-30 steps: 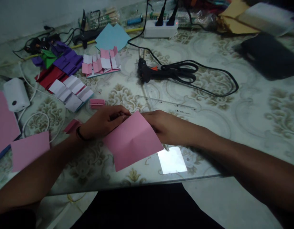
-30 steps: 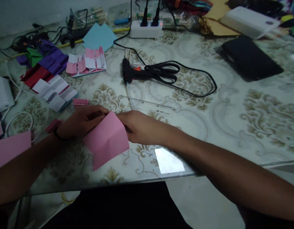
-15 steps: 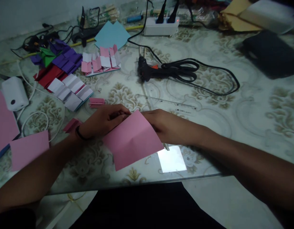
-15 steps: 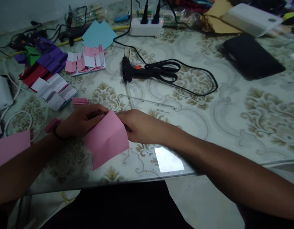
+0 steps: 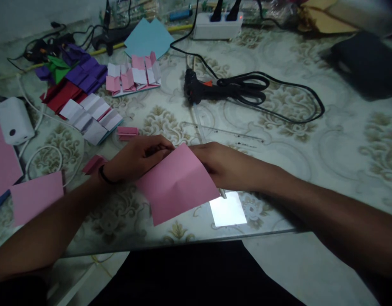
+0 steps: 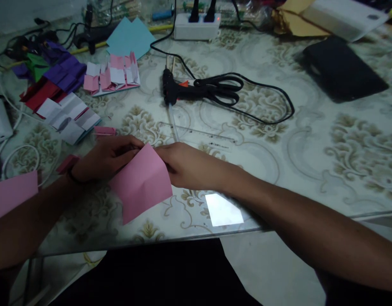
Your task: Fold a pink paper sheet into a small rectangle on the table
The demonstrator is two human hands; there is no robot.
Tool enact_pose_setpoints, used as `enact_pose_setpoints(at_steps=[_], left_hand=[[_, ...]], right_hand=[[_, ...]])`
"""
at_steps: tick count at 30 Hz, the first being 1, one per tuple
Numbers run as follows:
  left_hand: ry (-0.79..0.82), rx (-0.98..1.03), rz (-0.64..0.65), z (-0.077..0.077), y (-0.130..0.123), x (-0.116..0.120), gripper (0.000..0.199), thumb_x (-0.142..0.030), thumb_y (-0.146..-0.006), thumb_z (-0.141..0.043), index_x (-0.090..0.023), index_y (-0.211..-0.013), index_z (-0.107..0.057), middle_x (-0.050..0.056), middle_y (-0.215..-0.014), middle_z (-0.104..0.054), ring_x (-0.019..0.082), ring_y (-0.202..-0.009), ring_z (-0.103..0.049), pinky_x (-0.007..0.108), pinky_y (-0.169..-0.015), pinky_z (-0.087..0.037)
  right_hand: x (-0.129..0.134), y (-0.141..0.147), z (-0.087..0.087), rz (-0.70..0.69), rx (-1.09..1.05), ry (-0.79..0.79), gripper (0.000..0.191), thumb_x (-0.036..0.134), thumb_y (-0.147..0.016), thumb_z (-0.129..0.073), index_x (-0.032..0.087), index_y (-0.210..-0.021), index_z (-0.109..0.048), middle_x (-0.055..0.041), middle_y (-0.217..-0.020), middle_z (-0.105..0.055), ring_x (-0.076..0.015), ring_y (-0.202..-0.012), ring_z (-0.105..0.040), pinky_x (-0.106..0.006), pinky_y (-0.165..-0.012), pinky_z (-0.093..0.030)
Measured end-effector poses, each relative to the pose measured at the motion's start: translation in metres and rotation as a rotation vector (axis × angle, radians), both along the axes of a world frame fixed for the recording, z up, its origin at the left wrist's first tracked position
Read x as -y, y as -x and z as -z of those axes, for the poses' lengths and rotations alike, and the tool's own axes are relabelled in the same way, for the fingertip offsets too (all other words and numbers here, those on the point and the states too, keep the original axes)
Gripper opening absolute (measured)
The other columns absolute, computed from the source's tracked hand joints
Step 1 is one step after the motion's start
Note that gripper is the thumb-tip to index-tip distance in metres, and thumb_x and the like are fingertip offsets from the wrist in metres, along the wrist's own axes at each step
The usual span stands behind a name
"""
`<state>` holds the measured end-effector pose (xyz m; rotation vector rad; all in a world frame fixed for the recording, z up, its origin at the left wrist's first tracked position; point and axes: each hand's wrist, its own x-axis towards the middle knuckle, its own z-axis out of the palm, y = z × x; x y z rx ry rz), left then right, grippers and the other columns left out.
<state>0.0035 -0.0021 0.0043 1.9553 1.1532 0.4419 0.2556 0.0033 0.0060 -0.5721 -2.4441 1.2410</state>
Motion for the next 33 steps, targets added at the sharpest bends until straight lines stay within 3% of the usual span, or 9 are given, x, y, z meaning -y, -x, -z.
enact_pose_setpoints(at_steps=[9, 15, 24, 33], left_hand=[[0.001, 0.009, 0.001, 0.0013, 0.0008, -0.0004, 0.026, -0.04, -0.099, -0.059, -0.024, -0.108, -0.077, 0.004, -0.101, -0.078, 0.02, -0.09, -0.07, 0.027, -0.073, -0.052], [-0.008, -0.02, -0.001, 0.0023, 0.0008, -0.0014, 0.028, -0.041, -0.099, -0.057, -0.023, -0.109, -0.076, 0.003, -0.096, -0.077, 0.018, -0.081, -0.067, 0.027, -0.067, -0.049], [0.002, 0.015, 0.003, 0.0028, 0.0011, -0.0013, 0.026, -0.04, -0.1, -0.059, -0.024, -0.11, -0.076, 0.004, -0.102, -0.077, 0.021, -0.09, -0.07, 0.028, -0.076, -0.053], [-0.006, 0.056, 0.022, 0.0046, 0.0011, -0.002, 0.025, -0.04, -0.101, -0.06, -0.022, -0.11, -0.076, 0.003, -0.101, -0.077, 0.018, -0.088, -0.069, 0.026, -0.076, -0.052]], right_hand=[[0.0005, -0.0007, -0.0011, 0.004, 0.013, 0.005, 0.01, 0.018, -0.096, -0.057, 0.016, -0.098, -0.066, -0.0053, -0.094, -0.071, -0.0148, -0.078, -0.064, -0.024, -0.071, -0.044], [0.0008, -0.0009, -0.0001, 0.016, 0.028, 0.009, 0.012, 0.018, -0.095, -0.057, 0.017, -0.1, -0.067, -0.0046, -0.094, -0.072, -0.0155, -0.078, -0.065, -0.025, -0.072, -0.045], [0.0011, -0.0018, -0.0003, 0.016, 0.016, 0.008, 0.014, 0.016, -0.095, -0.056, 0.017, -0.101, -0.068, -0.004, -0.094, -0.073, -0.0152, -0.079, -0.066, -0.024, -0.072, -0.045], [0.0013, -0.0018, -0.0016, 0.027, 0.037, 0.007, 0.016, 0.017, -0.095, -0.055, 0.017, -0.104, -0.068, -0.0038, -0.094, -0.073, -0.0153, -0.079, -0.066, -0.024, -0.072, -0.046]])
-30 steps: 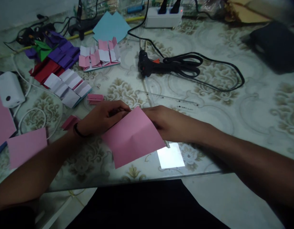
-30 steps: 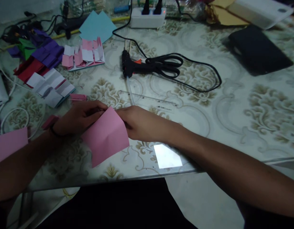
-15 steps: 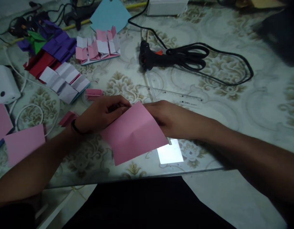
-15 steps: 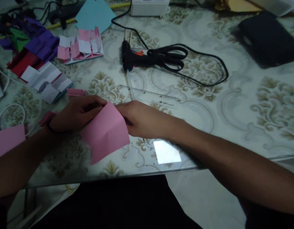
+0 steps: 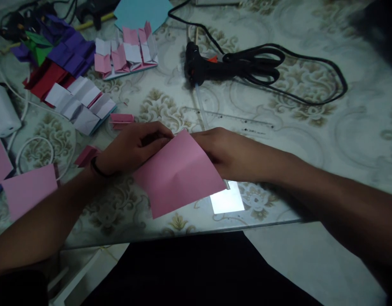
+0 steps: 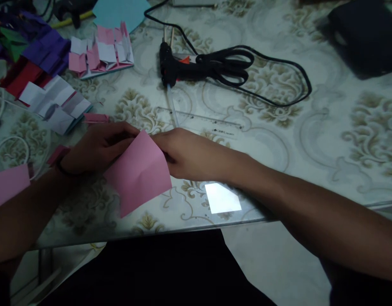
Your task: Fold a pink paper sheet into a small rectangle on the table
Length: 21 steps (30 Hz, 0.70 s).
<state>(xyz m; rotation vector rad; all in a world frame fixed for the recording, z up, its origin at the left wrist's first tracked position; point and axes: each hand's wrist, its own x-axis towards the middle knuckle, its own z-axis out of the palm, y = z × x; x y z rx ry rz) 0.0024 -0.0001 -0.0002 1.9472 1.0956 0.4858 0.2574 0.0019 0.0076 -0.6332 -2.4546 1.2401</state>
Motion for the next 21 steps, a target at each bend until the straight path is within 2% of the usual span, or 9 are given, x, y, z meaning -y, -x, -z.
enact_pose_setpoints(at_steps=[9, 14, 21], left_hand=[[-0.026, 0.037, 0.015, 0.0015, 0.0005, 0.0001, 0.023, -0.037, -0.103, -0.063, -0.02, -0.11, -0.076, 0.004, -0.101, -0.077, 0.017, -0.087, -0.07, 0.026, -0.074, -0.051], [-0.034, -0.01, -0.007, 0.0009, -0.0003, 0.0002, 0.021, -0.034, -0.102, -0.062, -0.022, -0.11, -0.077, 0.003, -0.101, -0.078, 0.019, -0.089, -0.071, 0.027, -0.077, -0.053], [-0.022, 0.035, 0.012, 0.0016, -0.001, -0.0011, 0.02, -0.034, -0.101, -0.063, -0.02, -0.108, -0.076, 0.003, -0.099, -0.078, 0.019, -0.088, -0.071, 0.027, -0.074, -0.052]], right_hand=[[0.0, -0.0006, 0.0014, 0.001, -0.007, -0.014, 0.016, 0.016, -0.095, -0.054, 0.017, -0.104, -0.068, -0.0032, -0.095, -0.073, -0.0148, -0.079, -0.066, -0.025, -0.072, -0.046], [0.0007, -0.0007, 0.002, 0.004, -0.013, -0.024, 0.015, 0.016, -0.094, -0.054, 0.015, -0.099, -0.068, -0.0039, -0.092, -0.072, -0.0131, -0.077, -0.066, -0.026, -0.071, -0.046], [0.003, -0.0011, -0.0001, 0.06, 0.001, -0.03, 0.022, 0.03, -0.102, -0.054, 0.022, -0.089, -0.07, 0.0003, -0.09, -0.076, -0.0106, -0.076, -0.068, -0.026, -0.065, -0.048]])
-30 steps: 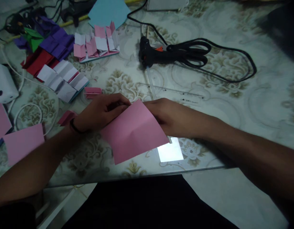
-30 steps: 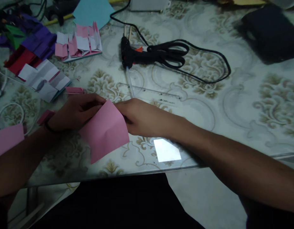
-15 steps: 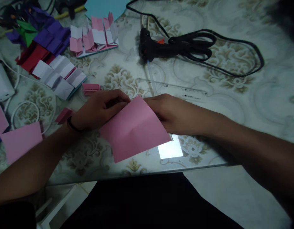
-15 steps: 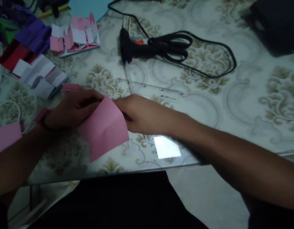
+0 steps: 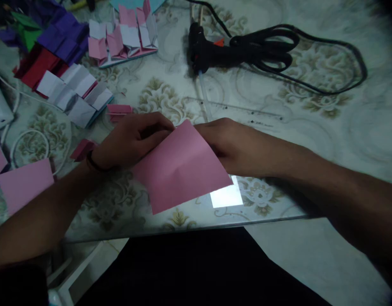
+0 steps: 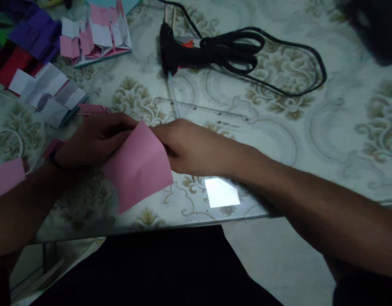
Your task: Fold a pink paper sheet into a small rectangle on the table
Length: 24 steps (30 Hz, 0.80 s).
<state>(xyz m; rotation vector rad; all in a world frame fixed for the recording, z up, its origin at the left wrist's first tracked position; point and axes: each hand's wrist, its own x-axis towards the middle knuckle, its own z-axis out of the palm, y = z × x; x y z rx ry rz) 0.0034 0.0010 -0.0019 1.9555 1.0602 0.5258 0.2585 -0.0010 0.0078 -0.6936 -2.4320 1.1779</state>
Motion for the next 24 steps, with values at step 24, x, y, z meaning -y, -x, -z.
enact_pose_setpoints(at_steps=[24], left_hand=[[-0.02, 0.023, 0.028, 0.0026, 0.0012, -0.0005, 0.019, -0.033, -0.103, -0.063, -0.022, -0.111, -0.076, 0.002, -0.104, -0.078, 0.018, -0.089, -0.071, 0.03, -0.076, -0.054]], right_hand=[[-0.002, -0.0006, 0.0009, -0.027, 0.005, -0.013, 0.009, 0.019, -0.096, -0.059, 0.022, -0.097, -0.067, 0.0003, -0.09, -0.074, -0.0127, -0.075, -0.068, -0.024, -0.065, -0.047]])
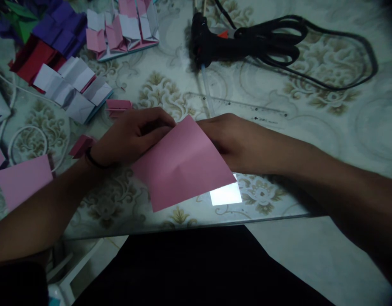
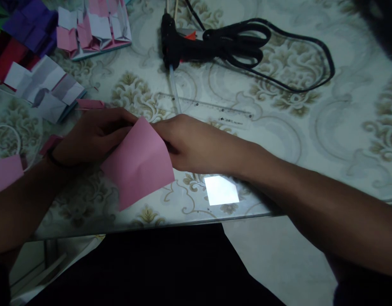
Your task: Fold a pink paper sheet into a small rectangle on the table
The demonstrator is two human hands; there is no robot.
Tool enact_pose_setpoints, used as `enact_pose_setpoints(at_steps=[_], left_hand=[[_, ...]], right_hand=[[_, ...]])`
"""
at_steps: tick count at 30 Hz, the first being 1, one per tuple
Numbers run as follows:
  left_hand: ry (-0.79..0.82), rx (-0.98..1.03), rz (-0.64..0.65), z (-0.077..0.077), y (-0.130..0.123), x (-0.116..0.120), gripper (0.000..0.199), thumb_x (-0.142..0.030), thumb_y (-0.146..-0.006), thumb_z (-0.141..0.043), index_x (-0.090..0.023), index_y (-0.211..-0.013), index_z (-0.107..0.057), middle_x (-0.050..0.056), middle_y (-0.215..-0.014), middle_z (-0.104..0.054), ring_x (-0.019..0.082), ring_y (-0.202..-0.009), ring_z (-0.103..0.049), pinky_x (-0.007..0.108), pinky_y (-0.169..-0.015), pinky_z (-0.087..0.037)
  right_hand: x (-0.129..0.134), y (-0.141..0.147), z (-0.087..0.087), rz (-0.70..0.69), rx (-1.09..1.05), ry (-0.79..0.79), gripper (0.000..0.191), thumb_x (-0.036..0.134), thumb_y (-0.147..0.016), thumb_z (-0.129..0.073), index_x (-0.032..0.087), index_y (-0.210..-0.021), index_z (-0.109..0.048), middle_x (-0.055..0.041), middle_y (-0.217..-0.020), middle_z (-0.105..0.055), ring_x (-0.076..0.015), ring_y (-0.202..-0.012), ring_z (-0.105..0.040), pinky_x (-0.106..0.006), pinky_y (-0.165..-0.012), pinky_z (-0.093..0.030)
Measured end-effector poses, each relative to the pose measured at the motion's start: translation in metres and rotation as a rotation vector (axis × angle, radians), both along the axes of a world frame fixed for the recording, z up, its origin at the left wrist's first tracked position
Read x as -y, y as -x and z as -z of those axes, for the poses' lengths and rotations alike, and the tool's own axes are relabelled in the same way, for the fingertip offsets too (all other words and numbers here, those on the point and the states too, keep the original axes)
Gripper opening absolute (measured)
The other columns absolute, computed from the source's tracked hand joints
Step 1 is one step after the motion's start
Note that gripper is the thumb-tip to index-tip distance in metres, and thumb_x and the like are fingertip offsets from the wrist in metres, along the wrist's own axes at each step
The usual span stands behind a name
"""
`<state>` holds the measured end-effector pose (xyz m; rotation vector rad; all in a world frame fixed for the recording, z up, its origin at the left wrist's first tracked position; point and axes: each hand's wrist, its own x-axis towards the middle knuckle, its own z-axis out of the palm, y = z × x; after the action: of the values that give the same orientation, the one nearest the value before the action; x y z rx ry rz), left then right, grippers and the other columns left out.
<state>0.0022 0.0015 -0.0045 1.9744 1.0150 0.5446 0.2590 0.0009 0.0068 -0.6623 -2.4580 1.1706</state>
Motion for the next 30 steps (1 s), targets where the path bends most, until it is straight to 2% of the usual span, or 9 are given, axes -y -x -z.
enact_pose_setpoints(at_steps=[8, 13, 17, 22, 30], left_hand=[[-0.006, -0.003, -0.024, -0.0004, -0.0005, 0.0012, 0.02, -0.033, -0.102, -0.063, -0.02, -0.109, -0.077, 0.003, -0.103, -0.078, 0.019, -0.088, -0.071, 0.031, -0.075, -0.055], [-0.015, -0.02, -0.041, 0.0002, -0.0004, 0.0019, 0.02, -0.034, -0.102, -0.064, -0.021, -0.11, -0.077, 0.002, -0.103, -0.078, 0.019, -0.089, -0.071, 0.03, -0.075, -0.054], [-0.017, -0.024, -0.035, 0.0, 0.0001, 0.0019, 0.021, -0.035, -0.103, -0.064, -0.021, -0.111, -0.077, 0.002, -0.103, -0.078, 0.019, -0.089, -0.071, 0.029, -0.076, -0.055], [-0.031, -0.028, -0.03, -0.0006, -0.0006, 0.001, 0.019, -0.034, -0.101, -0.064, -0.023, -0.109, -0.076, 0.003, -0.102, -0.079, 0.019, -0.089, -0.072, 0.029, -0.075, -0.056], [-0.003, -0.025, -0.058, -0.0002, -0.0007, 0.0016, 0.018, -0.035, -0.099, -0.065, -0.025, -0.108, -0.078, 0.002, -0.102, -0.079, 0.021, -0.089, -0.073, 0.031, -0.076, -0.057]], right_hand=[[0.0021, -0.0012, 0.0044, 0.016, -0.032, -0.002, 0.01, 0.019, -0.097, -0.058, 0.022, -0.094, -0.067, 0.0013, -0.091, -0.074, -0.0109, -0.074, -0.066, -0.026, -0.066, -0.045], [0.0011, -0.0009, 0.0024, 0.014, -0.005, 0.01, 0.008, 0.02, -0.096, -0.059, 0.023, -0.095, -0.067, 0.0009, -0.09, -0.074, -0.0128, -0.074, -0.066, -0.026, -0.066, -0.045], [-0.0005, -0.0005, 0.0017, -0.012, 0.002, 0.006, 0.011, 0.017, -0.095, -0.058, 0.02, -0.099, -0.067, -0.0012, -0.092, -0.074, -0.0142, -0.076, -0.066, -0.026, -0.068, -0.046], [-0.0001, -0.0006, 0.0012, -0.029, -0.005, 0.01, 0.014, 0.015, -0.095, -0.054, 0.014, -0.1, -0.068, -0.0036, -0.093, -0.073, -0.0118, -0.076, -0.064, -0.023, -0.069, -0.043], [0.0003, -0.0015, 0.0001, -0.033, 0.002, 0.03, 0.015, 0.014, -0.095, -0.054, 0.016, -0.102, -0.067, -0.0044, -0.097, -0.073, -0.0121, -0.077, -0.062, -0.024, -0.071, -0.042]])
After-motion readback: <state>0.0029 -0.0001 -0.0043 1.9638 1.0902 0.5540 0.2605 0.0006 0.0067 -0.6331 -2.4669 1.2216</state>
